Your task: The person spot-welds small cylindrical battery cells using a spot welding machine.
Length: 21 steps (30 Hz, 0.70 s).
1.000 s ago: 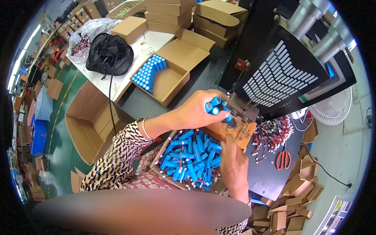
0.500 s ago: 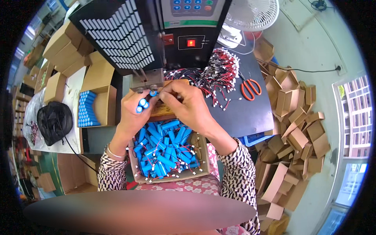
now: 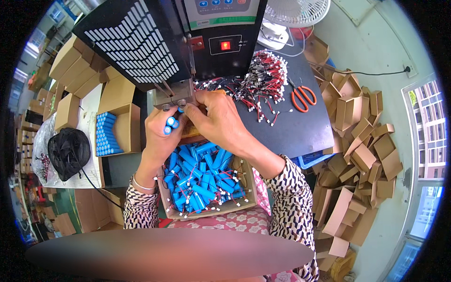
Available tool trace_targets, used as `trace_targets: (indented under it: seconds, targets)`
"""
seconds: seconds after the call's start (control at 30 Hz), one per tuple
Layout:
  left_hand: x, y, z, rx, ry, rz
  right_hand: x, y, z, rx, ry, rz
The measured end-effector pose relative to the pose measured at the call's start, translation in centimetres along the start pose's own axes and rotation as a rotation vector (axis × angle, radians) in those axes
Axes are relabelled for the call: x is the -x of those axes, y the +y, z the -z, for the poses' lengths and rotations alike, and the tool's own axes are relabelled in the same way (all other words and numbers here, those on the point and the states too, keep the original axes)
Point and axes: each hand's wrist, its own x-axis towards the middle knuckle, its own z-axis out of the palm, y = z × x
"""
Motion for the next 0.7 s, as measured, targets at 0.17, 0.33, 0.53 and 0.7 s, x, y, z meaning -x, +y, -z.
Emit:
trace_targets:
  seconds: [0.17, 0.33, 0.53, 0.7]
  targets:
    - [0.0, -0.4, -0.5, -0.023, 0.036, -0.03, -0.2, 0.6, 0.3, 0.012, 0.021, 0.05]
    - [0.1, -1.0, -0.4, -0.17, -0.012, 0.003, 1.4, 0.7, 1.4, 0.113, 0.02, 0.206]
    - [0.2, 1.2, 1.1, -0.061, -0.052, 0.044, 6.2, 4.5, 8.3, 0.295, 0.262, -0.031]
    - [1.8, 4.0, 4.2, -0.093, -0.482, -0.186, 9.7, 9.4, 13.0, 0.762, 0.198, -0.063]
